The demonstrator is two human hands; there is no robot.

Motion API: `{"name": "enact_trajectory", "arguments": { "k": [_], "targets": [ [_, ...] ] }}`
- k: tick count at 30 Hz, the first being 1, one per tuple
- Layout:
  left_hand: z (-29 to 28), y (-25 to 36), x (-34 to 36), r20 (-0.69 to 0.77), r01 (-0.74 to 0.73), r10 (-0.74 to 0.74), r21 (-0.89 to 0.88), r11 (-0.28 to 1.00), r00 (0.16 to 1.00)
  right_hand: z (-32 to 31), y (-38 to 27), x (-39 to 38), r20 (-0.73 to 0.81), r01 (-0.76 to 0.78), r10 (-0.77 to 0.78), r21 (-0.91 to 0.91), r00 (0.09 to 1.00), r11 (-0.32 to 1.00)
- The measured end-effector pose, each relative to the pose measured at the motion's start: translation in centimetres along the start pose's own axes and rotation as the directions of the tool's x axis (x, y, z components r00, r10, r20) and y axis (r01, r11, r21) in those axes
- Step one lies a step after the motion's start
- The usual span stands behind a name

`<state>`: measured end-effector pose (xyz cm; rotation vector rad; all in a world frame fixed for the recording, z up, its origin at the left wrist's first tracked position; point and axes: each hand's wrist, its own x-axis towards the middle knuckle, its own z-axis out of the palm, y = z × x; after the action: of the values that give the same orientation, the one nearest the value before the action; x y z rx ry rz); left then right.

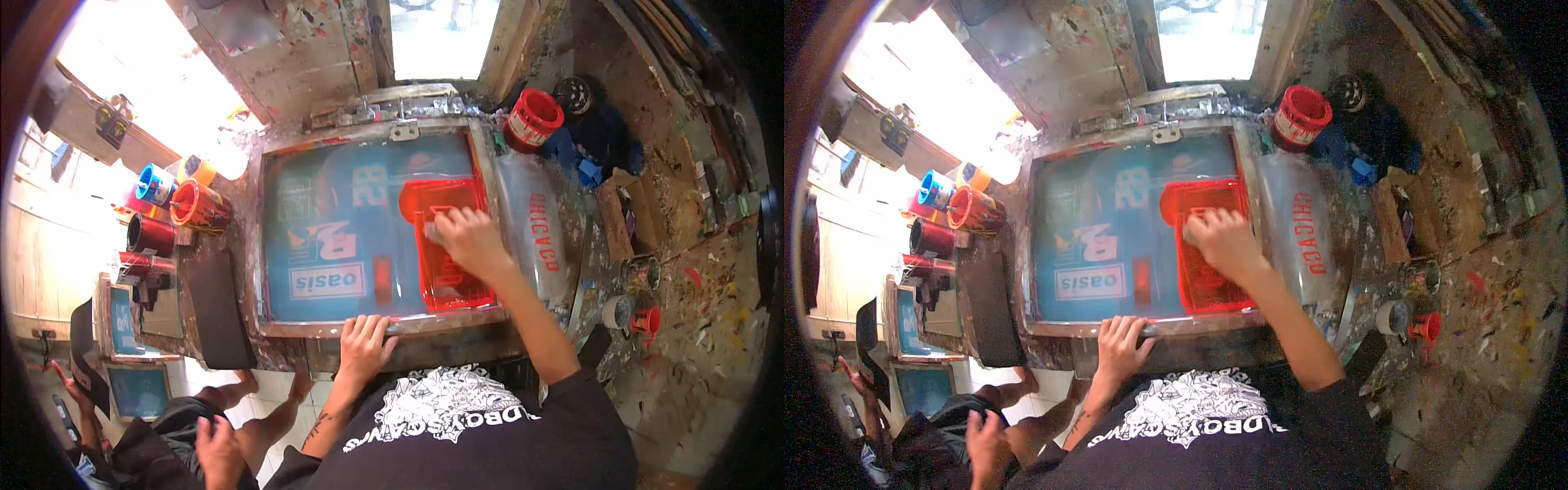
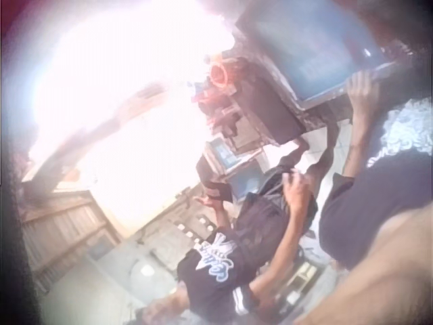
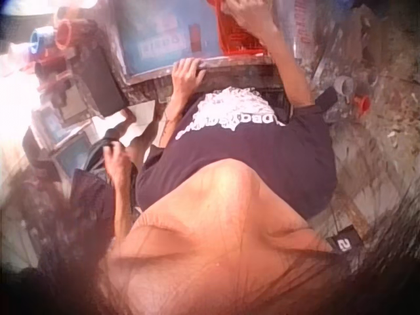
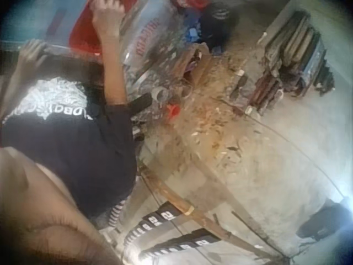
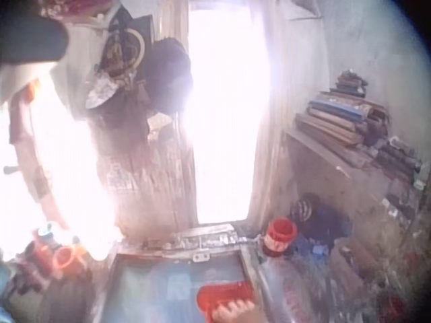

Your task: The person screen prints fabric patches by aligning fabric pieces on a work surface, lowering the silkscreen frame, spreading red paint across the screen with a squeegee, lifting the frame, and removing the printed fabric.

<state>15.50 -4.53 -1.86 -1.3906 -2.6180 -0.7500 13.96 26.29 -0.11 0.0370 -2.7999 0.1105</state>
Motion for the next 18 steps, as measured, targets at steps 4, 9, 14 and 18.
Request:
{"name": "enact_trajectory", "arguments": {
  "k": [4,9,14,18],
  "targets": [
    [0.1,-0.6,0.5,-0.006,-0.027,0.027,-0.009,1.000,1.000,-2.6,-5.6,-8.0,0.034,0.010,-0.009,-0.044,0.999,0.999],
    [0.4,-0.7,0.6,-0.020,-0.054,0.053,-0.008,0.999,0.998,-4.0,-8.4,-12.0,0.008,-0.034,0.034,0.031,0.999,0.999],
    [-2.5,0.0,1.1,-0.052,-0.061,0.061,0.001,0.998,0.997,-9.6,-9.9,-10.8,-0.006,-0.108,0.110,0.128,0.994,0.986],
    [-7.5,1.0,4.6,-0.136,-0.137,0.143,0.056,0.989,0.980,-13.2,-8.4,-8.0,-0.063,-0.040,0.038,-0.037,0.997,0.999]
  ]
}}
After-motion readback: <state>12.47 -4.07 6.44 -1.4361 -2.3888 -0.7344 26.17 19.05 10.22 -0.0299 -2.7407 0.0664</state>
